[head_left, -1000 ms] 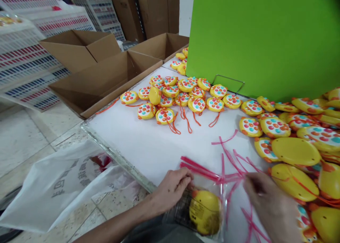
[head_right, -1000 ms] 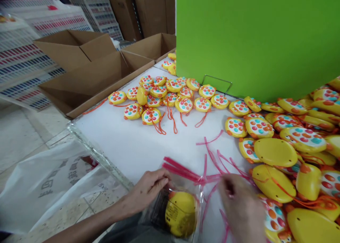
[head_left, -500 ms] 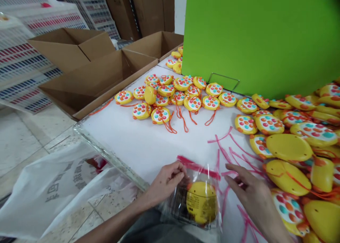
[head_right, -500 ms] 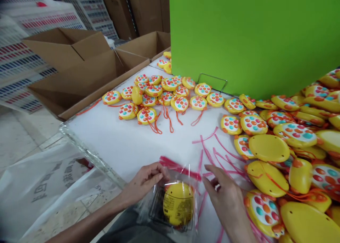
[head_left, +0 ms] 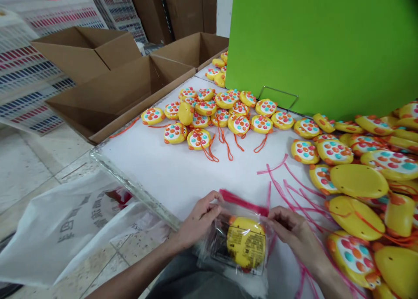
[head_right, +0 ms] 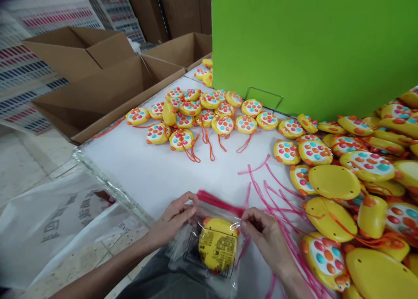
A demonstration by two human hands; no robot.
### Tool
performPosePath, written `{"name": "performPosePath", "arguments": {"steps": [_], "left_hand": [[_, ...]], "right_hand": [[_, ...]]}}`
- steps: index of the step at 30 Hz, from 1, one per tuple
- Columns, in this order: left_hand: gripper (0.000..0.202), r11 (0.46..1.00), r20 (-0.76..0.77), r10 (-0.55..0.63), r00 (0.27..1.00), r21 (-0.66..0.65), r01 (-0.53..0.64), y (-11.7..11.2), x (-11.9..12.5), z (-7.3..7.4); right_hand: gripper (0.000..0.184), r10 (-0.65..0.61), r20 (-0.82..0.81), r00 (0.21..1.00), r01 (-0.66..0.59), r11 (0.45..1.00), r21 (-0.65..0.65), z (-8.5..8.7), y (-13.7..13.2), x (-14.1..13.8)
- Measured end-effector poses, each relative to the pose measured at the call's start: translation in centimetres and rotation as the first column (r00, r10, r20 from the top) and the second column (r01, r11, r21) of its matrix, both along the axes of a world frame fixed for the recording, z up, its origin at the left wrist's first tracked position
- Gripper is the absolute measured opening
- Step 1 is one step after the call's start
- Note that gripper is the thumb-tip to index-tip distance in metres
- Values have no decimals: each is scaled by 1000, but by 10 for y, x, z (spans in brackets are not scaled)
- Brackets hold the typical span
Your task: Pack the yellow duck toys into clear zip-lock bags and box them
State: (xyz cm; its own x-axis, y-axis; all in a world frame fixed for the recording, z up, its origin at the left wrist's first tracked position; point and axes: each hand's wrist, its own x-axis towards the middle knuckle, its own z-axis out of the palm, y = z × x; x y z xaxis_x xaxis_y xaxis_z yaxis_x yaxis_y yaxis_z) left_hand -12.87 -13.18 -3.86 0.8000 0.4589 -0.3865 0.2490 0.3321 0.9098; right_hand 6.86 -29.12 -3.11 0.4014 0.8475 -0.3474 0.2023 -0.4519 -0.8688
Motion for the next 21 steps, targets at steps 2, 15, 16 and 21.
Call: {"name": "performPosePath", "arguments": {"steps": [2,15,16,21], "left_hand": [[8,999,-26,15,1000,29,-14,2,0,0],[13,729,261,565,782,286,-622,66,-44,67],[13,498,409,663,627,385,-777,82,-52,80],[19,266,288,528,799,838,-477,80,-60,87]], "right_hand": [[17,4,12,1000,-4,1000,7,2,-2,-3],[17,-2,619,785,-61,995,80,13,-3,14],[20,-4,679,734,-87,991,100,13,5,17],[34,93,802,591,-339,930,142,20,95,0]]}}
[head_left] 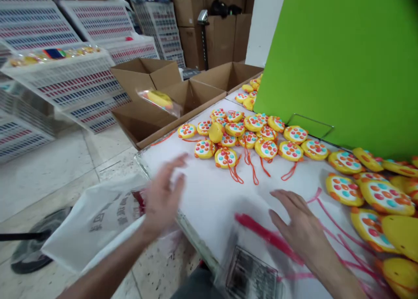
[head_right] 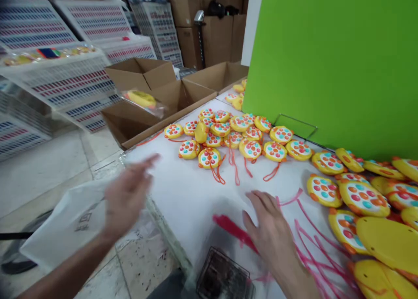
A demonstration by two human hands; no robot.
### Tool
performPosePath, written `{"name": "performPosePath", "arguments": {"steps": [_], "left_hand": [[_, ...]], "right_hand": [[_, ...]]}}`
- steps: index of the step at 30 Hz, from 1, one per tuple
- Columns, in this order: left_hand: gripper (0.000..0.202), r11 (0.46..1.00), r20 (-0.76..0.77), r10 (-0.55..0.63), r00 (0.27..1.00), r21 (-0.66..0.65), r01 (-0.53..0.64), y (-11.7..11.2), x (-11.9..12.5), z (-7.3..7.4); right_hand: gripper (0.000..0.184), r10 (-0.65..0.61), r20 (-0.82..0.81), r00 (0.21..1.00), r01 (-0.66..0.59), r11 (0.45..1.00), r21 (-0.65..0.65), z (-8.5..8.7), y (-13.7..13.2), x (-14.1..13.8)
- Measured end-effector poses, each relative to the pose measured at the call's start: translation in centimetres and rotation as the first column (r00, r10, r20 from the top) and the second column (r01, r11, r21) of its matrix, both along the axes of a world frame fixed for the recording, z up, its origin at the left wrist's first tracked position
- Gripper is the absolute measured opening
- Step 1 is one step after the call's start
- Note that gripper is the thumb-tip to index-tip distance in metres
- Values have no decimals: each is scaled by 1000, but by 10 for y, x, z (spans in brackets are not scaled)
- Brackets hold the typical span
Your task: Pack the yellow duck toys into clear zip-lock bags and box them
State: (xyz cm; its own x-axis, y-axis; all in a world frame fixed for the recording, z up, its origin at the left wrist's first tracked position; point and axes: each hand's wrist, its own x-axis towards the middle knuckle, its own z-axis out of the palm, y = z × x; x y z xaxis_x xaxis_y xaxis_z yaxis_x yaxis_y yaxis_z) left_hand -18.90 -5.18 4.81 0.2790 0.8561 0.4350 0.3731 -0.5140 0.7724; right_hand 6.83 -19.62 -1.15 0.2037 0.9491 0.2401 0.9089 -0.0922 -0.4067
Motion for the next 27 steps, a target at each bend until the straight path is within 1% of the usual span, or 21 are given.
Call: {"name": "performPosePath", "arguments": {"steps": [1,2,3,4,5,6,7,9,11,12,14,16,19,20,21,22,23,24,25,26,27], "left_hand": [[19,981,-161,-194,968,-46,189,-17,6,-15],[19,932,-252,-358,899,-35,361,-38,15,-33],[20,854,-324,-500,803,-32,519,-59,25,-53],[21,781,-395,-585,709,-37,623,-78,37,-73],[25,756,-456,-592,664,-29,654,-96,48,-92],[25,745,-504,-576,643,0,667,-109,58,-109],[25,722,-535,-573,621,30,692,-119,67,-122],[29,718,-594,-520,614,86,691,-127,78,-140],[29,718,-619,-467,631,150,679,-127,83,-148],[26,718,-619,-446,646,183,672,-126,83,-150],[21,722,-599,-418,683,237,650,-125,81,-151],[16,729,-594,-405,695,248,638,-126,79,-149],[11,738,-612,-440,657,170,653,-128,77,-143],[13,740,-615,-460,641,134,659,-128,76,-140],[13,744,-614,-477,630,99,660,-127,76,-136],[12,750,-612,-489,621,68,658,-126,76,-133],[10,749,-613,-503,609,41,661,-125,75,-129],[9,741,-616,-521,591,17,671,-124,75,-125],[12,728,-621,-540,568,-6,686,-122,75,-122],[17,714,-626,-557,546,-25,700,-121,76,-120],[21,701,-633,-569,525,-40,712,-120,76,-117]], "right_hand": [[39,50,9,999,-50,998,-24,2,25,-9],[46,101,16,995,-101,994,-30,2,51,-19],[52,152,20,988,-151,988,-39,2,77,-29],[58,192,22,981,-191,981,-42,1,101,-38],[65,228,19,974,-227,973,-44,0,122,-47],[70,259,11,966,-258,965,-46,-3,141,-53],[72,277,-5,961,-276,960,-48,-6,156,-57],[69,278,-59,959,-281,958,-51,-12,175,-60],[62,247,-143,958,-256,966,-47,-17,181,-54],[59,227,-195,954,-240,970,-43,-18,179,-48],[56,171,-323,931,-194,980,-38,-20,166,-34],[51,96,-471,877,-139,989,-55,-20,142,-18],[41,-6,-651,759,-88,990,-112,-18,90,3],[40,-48,-735,676,-70,989,-129,-18,71,8],[39,-100,-834,542,-42,988,-146,-17,52,12],[40,-155,-921,357,-6,986,-168,-16,34,15],[43,-201,-969,142,36,980,-197,-15,18,16],[46,-226,-972,-65,74,970,-231,-13,4,16],[49,-235,-947,-221,105,959,-263,-11,-8,15],[50,-236,-923,-304,126,950,-285,-9,-18,13],[50,-231,-908,-349,147,944,-296,-8,-26,9]]}}
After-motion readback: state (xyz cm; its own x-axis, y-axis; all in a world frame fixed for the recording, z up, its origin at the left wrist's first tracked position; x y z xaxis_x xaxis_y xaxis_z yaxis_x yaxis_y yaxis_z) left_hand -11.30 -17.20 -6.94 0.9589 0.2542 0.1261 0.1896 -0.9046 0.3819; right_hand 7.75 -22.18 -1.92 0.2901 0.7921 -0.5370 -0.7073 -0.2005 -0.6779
